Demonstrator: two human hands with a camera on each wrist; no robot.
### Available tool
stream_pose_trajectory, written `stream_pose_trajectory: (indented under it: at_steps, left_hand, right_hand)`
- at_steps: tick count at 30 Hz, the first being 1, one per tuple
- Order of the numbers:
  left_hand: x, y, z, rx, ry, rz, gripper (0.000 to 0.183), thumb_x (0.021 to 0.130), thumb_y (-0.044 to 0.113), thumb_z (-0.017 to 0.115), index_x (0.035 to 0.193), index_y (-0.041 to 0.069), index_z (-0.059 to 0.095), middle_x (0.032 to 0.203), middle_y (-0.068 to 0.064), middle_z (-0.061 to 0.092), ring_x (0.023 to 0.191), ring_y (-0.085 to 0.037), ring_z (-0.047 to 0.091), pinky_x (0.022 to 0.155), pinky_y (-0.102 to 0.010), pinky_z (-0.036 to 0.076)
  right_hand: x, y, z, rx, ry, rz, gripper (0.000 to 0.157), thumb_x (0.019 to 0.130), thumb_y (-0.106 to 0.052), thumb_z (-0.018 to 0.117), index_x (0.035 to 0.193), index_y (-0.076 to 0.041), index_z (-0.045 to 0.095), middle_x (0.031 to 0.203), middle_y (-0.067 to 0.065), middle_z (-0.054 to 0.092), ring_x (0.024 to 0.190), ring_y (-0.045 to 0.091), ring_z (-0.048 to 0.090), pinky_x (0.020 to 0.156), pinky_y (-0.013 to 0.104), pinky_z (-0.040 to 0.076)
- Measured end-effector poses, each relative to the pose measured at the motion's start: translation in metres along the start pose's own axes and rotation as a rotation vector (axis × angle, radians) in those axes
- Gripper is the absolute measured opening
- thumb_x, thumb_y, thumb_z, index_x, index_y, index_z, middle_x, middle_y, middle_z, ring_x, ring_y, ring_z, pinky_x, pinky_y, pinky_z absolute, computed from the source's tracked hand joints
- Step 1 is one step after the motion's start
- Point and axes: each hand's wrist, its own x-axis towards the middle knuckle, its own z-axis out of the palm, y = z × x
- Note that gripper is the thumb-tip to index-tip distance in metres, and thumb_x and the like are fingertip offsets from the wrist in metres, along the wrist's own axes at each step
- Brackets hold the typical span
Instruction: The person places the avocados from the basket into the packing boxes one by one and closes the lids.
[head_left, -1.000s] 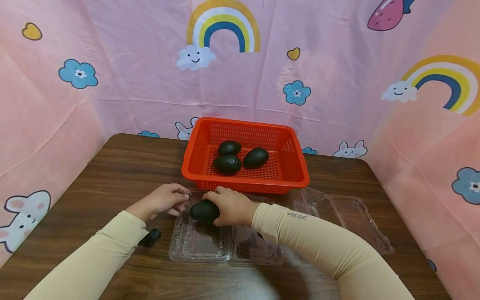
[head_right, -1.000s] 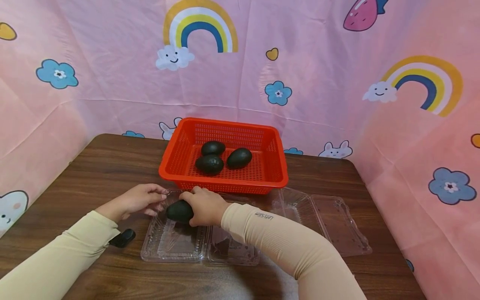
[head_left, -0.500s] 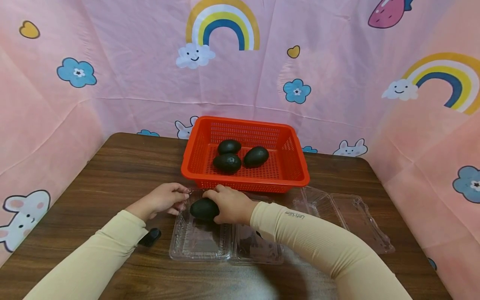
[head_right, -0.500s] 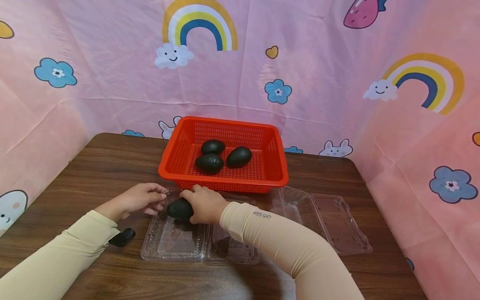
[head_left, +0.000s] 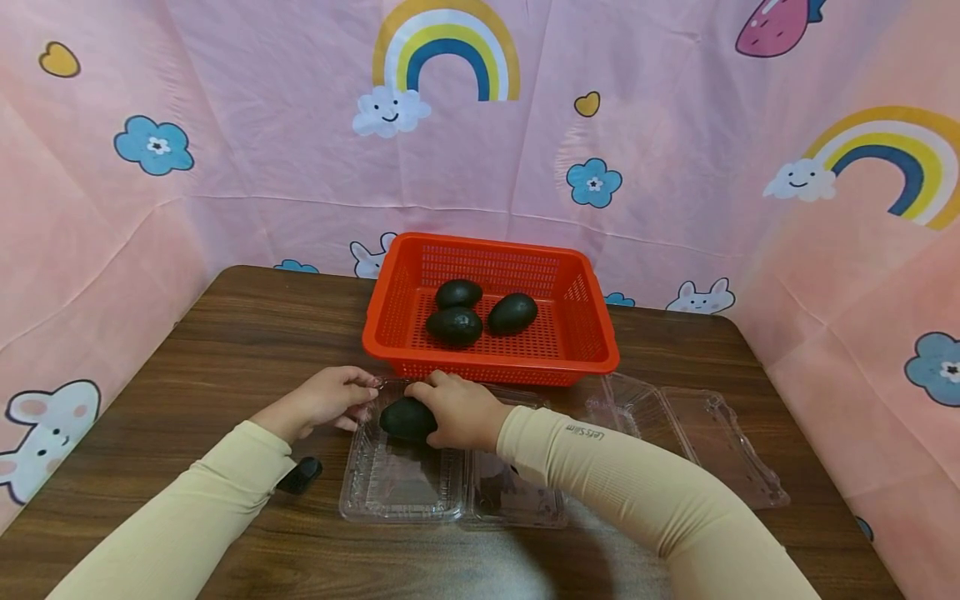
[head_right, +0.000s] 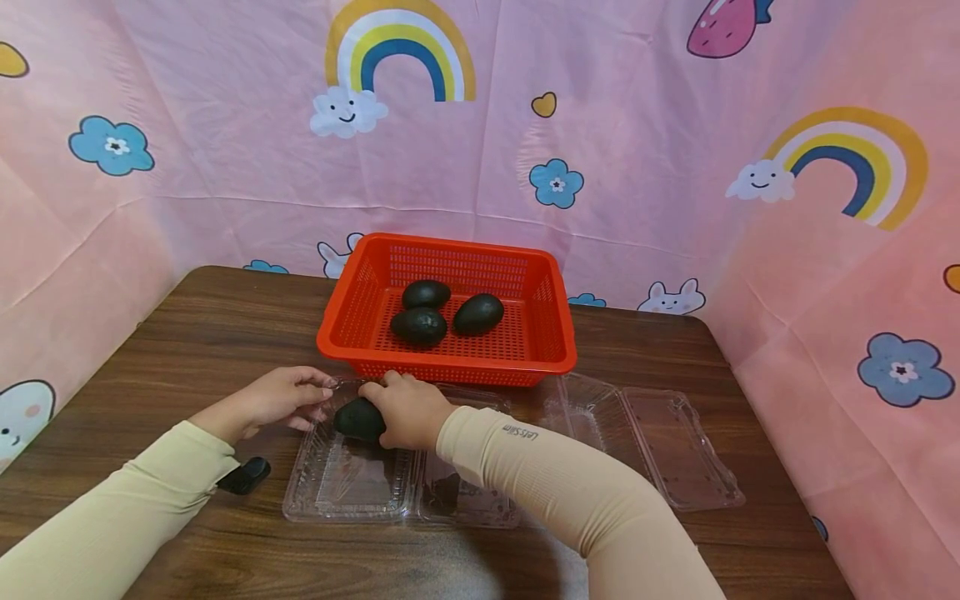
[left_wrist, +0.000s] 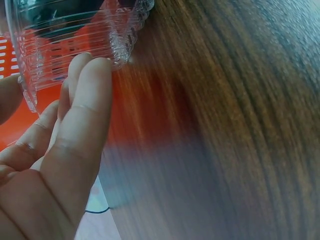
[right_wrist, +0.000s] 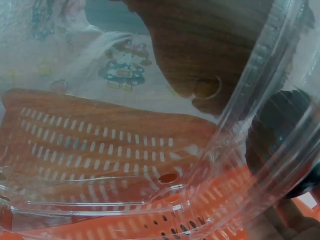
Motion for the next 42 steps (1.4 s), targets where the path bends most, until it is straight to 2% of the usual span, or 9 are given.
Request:
stream_pose_trajectory:
  at_steps: [7, 24, 42]
  left_hand:
    - [-0.001, 0.0001, -0.0003, -0.001, -0.004, -0.004, 0.038, 0.101, 0.013, 0.047, 0.131, -0.01, 0.046, 0.094, -0.013, 0.059, 0.077, -0.017, 0.059, 0.069, -0.034, 0.056]
    - [-0.0041, 0.0023, -0.0001, 0.001, -0.005, -0.003, 0.038, 0.101, 0.013, 0.048, 0.131, -0.01, 0.046, 0.103, -0.015, 0.056, 0.078, -0.017, 0.059, 0.07, -0.036, 0.057]
    - [-0.0041, 0.0017, -0.0007, -0.003, -0.007, 0.003, 0.038, 0.101, 0.014, 0.048, 0.131, -0.011, 0.045, 0.096, -0.012, 0.056, 0.078, -0.018, 0.059, 0.069, -0.035, 0.057]
  right_hand:
    - [0.0008, -0.0015, 0.0012, -0.021, 0.008, -0.006, 0.064, 0.081, -0.027, 0.078, 0.138, -0.019, 0.051, 0.121, 0.005, 0.056, 0.102, 0.017, 0.059, 0.083, 0.03, 0.052]
    - [0.0027, -0.005, 0.0048, -0.067, 0.004, -0.016, 0.066, 0.082, -0.03, 0.077, 0.14, -0.02, 0.048, 0.123, 0.005, 0.054, 0.107, 0.019, 0.058, 0.086, 0.032, 0.052]
    - [0.0014, -0.0053, 0.0026, -0.086, 0.016, -0.012, 0.066, 0.084, -0.031, 0.075, 0.143, -0.019, 0.046, 0.129, 0.004, 0.051, 0.11, 0.018, 0.056, 0.086, 0.031, 0.052]
